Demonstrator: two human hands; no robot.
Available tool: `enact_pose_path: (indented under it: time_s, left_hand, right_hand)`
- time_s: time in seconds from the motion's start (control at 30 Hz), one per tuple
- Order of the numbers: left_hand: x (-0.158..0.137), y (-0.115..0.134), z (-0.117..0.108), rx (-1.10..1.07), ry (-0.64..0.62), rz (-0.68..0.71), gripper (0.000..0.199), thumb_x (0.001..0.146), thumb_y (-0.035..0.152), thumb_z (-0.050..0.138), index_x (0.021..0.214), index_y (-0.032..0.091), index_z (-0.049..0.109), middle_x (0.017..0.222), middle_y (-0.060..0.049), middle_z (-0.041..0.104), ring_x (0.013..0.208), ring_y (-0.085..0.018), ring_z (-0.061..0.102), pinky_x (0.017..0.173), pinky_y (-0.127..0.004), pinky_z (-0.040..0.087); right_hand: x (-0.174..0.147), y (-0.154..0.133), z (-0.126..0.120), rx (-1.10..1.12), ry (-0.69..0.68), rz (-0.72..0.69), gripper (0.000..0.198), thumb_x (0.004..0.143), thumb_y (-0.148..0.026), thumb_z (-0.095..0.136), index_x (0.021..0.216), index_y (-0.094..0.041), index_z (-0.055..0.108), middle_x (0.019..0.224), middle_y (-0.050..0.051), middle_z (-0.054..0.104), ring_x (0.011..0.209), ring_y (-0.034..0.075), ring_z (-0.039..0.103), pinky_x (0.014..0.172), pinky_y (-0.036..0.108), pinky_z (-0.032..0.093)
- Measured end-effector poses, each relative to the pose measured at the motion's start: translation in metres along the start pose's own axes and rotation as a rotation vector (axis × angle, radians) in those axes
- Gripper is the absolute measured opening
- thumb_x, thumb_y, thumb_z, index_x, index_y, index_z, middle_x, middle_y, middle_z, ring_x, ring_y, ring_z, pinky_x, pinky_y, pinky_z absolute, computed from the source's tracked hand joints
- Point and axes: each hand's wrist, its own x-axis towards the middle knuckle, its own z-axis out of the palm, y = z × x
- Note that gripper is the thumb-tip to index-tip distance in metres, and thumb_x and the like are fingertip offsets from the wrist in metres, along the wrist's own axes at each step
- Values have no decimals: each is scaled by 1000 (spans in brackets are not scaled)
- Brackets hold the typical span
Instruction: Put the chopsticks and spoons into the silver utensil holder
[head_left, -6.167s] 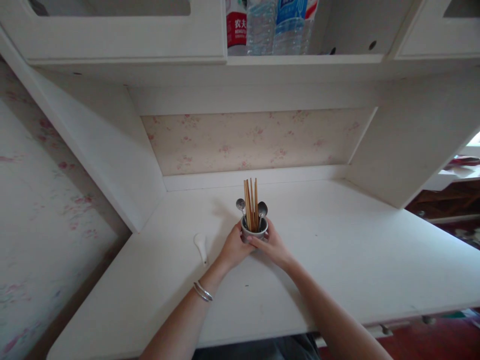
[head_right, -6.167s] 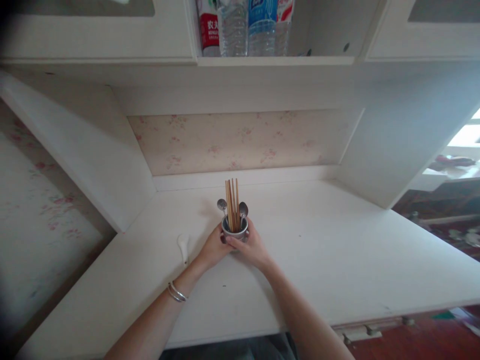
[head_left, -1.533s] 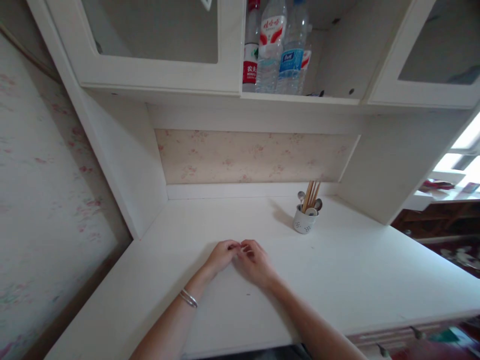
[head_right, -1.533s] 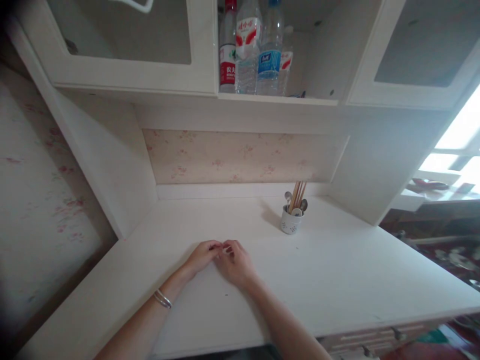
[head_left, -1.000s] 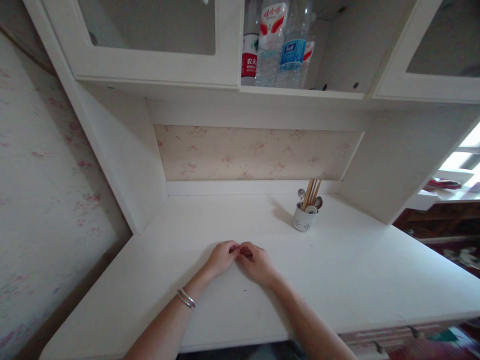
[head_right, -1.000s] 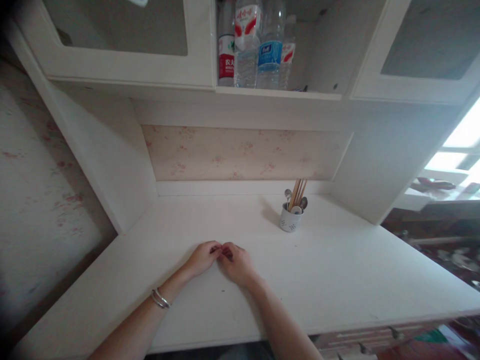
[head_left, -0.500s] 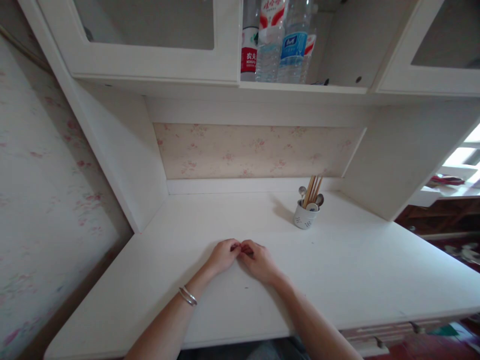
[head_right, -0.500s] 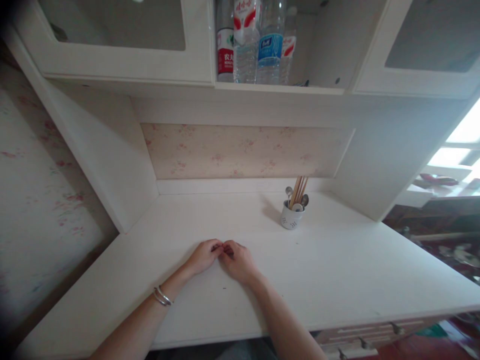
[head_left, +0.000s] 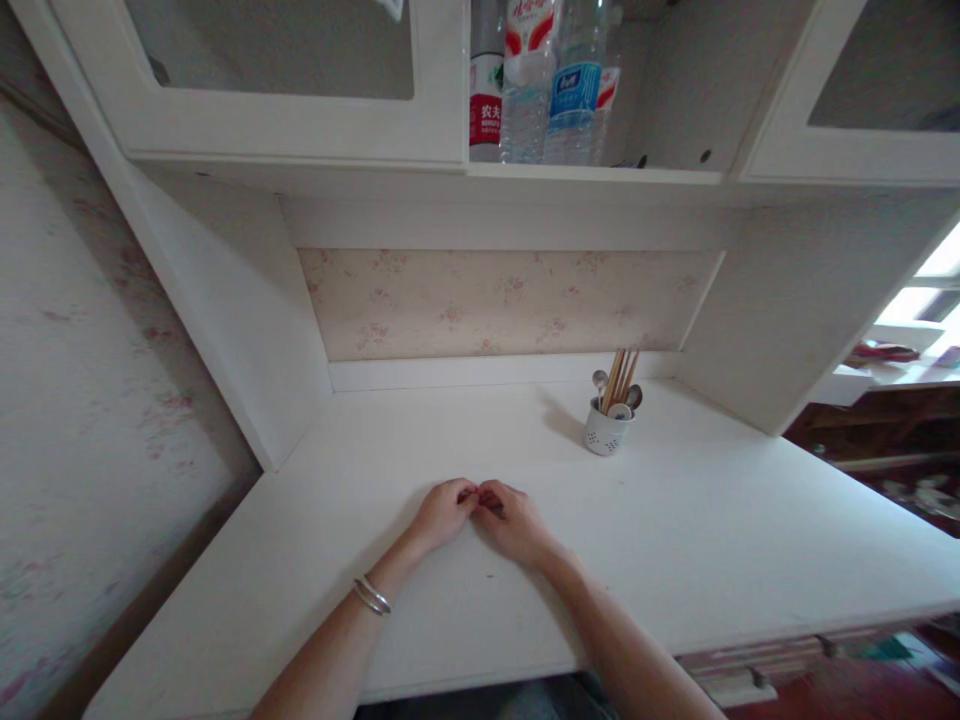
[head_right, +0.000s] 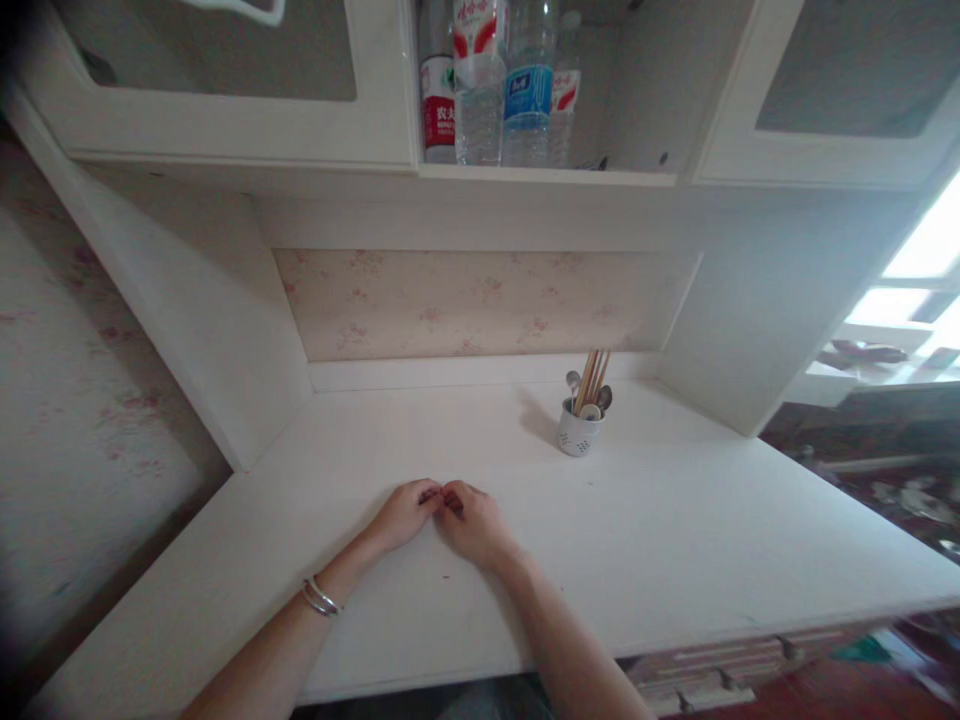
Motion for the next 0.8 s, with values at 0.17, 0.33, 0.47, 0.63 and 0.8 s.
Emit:
enact_pose_path:
  time_s: [0.17, 0.33, 0.47, 0.63, 0.8]
  left_hand:
    - [0, -1, 0, 7, -17, 8, 27, 85, 29, 47, 96, 19, 70, 94, -5, 71, 86, -18, 63, 80, -26, 47]
    - [0, -2, 0, 15, -1, -1, 27, 85, 30, 47, 95, 19, 70, 94, -5, 71, 86, -18, 63, 80, -26, 47]
    - [0, -4, 1, 17, 4, 0, 27, 85, 31, 47, 95, 20, 69, 94, -5, 71, 86, -18, 63, 80, -26, 47]
    - [1, -4, 2, 5, 0, 0, 27, 84, 30, 47, 96, 19, 70, 94, -5, 72, 86, -18, 63, 80, -26, 47]
    - [0, -3, 1, 25, 1, -2, 28, 85, 30, 47, 96, 20, 70, 95, -5, 72, 86, -18, 63, 81, -26, 47]
  right_hand:
    - [0, -2, -1, 5, -19, 5, 18, 84, -20, 52, 98, -22, 63, 90, 3, 71, 80, 17, 66, 72, 26, 49]
    - [0, -1, -1, -18, -13, 5, 20, 83, -19, 53, 99, -23, 64, 90, 3, 71, 81, 17, 65, 73, 27, 49]
    - [1, -1, -1, -15, -13, 5, 20, 82, -18, 53, 99, -22, 64, 90, 3, 71, 82, 17, 65, 74, 27, 50]
    - [0, -2, -1, -20, -7, 3, 20, 82, -19, 53, 99, -22, 64, 90, 3, 71, 82, 17, 65, 74, 27, 50]
    - [-1, -3, -1, -27, 0, -5, 19, 82, -18, 53, 98, -22, 64, 89, 3, 71, 81, 17, 66, 73, 27, 49]
